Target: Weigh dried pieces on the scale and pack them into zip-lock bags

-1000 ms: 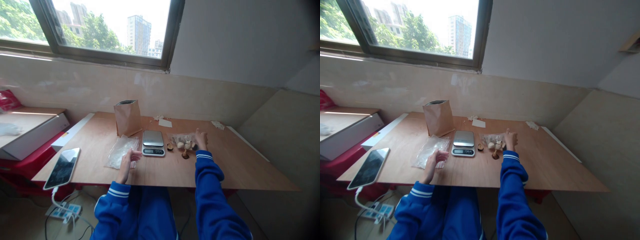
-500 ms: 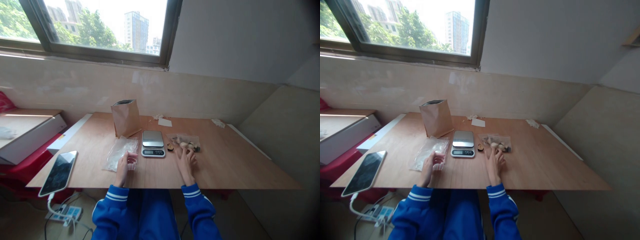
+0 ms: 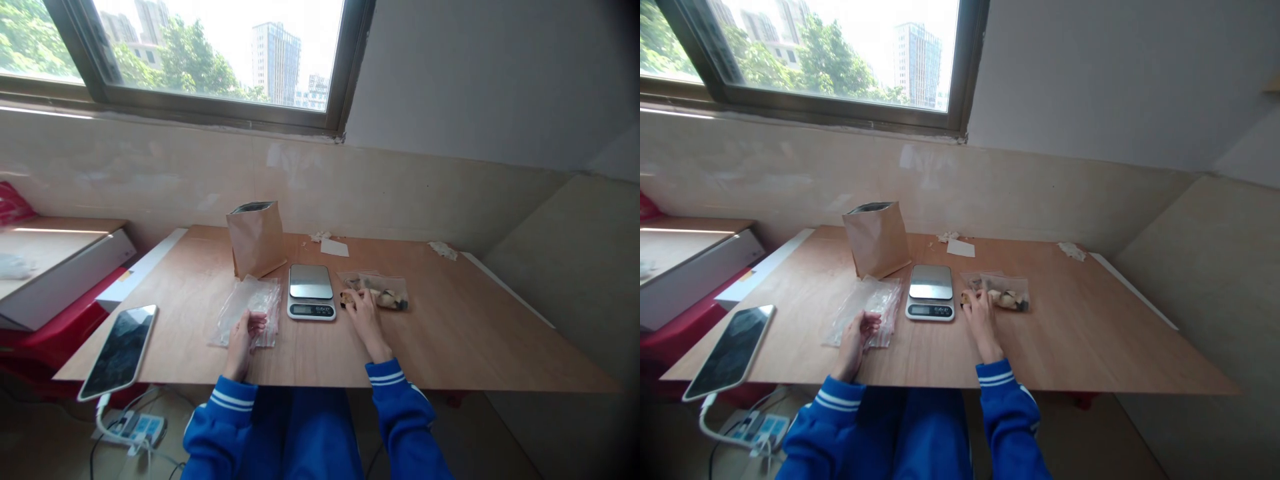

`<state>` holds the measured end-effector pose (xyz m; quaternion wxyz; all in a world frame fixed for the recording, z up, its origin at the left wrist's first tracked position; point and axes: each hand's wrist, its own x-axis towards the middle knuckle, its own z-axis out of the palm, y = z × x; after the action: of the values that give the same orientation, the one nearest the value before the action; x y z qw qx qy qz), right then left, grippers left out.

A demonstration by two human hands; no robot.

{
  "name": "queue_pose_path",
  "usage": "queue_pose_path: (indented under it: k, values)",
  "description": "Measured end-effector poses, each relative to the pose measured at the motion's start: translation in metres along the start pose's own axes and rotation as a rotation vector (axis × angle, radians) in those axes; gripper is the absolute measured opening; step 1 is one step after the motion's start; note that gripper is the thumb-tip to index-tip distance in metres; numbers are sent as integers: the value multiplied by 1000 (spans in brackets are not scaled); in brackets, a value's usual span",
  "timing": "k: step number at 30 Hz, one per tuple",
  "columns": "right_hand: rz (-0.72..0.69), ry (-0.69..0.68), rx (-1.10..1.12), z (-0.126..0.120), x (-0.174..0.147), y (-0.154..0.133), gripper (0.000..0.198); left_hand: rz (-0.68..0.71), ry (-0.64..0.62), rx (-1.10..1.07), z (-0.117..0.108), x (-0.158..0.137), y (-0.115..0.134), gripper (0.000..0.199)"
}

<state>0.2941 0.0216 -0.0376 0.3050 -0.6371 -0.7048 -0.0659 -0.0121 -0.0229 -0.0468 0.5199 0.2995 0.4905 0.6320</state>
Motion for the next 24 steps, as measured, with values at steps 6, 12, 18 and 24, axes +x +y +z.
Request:
queue_pose_path:
  k: [6,12,18,24]
  values:
    - [37,-41,28,31,12,1,28,-26,-21,6,-1,0,-1,49]
    - [67,-74,188,38,7,20,22,-37,-14,2,2,-2,2,49]
    - [43,-66,343,25,39,-11,23,-39,-21,3,1,-2,0,51]
    - [-58,-203,340,42,74,-64,27,-34,-40,6,0,-4,1,54]
